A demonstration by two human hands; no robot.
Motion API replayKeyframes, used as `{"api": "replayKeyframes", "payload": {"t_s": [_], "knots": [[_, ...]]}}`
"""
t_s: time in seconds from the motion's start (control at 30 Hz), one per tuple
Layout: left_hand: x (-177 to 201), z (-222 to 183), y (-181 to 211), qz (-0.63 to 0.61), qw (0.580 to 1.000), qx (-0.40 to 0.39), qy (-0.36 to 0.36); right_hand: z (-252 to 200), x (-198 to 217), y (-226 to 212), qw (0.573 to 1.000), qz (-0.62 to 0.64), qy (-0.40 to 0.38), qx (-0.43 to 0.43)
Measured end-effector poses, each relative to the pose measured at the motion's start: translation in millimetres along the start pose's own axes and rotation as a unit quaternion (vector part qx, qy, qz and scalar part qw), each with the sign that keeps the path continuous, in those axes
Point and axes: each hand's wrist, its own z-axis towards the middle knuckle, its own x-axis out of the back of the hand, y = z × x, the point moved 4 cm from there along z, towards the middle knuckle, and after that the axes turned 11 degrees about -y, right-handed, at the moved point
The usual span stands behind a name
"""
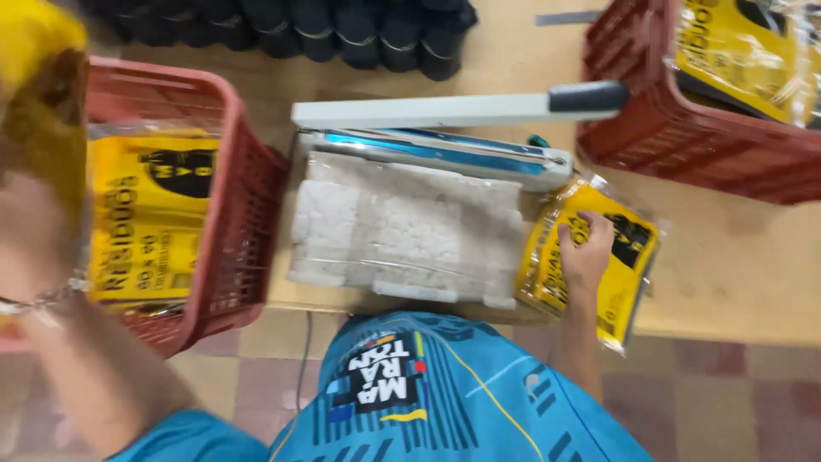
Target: The person is sealing the tops of plastic bag packages using a manual heat sealer and then organizing the sealed packages into a red plastic crate.
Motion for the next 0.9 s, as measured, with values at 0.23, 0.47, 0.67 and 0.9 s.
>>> {"api": "replayKeyframes", "payload": {"t_s": [0.23, 0.47, 0.67, 0.9], "knots": [[212.5, -16.4, 154.7, -0.265, 0.923, 0.008, 0.277, 6.5, -14.7, -215.0, 0.932, 0.205, -0.247, 0.167], [142.4, -15.1, 253.5, -0.654, 0.753, 0.051, -0.049, -3.2, -102.7, -106.2, 0.827, 0.547, -0.128, 0.034], [61.6, -45.3, 253.1, -0.733, 0.649, 0.101, -0.177, -16.2, 8.8, -211.0, 0.833, 0.528, -0.168, -0.002], [-71.5, -2.3, 279.2, -0.607, 0.757, 0.127, -0.205, 20.2, -38.9, -179.2, 0.899, 0.411, -0.138, -0.070]]}}
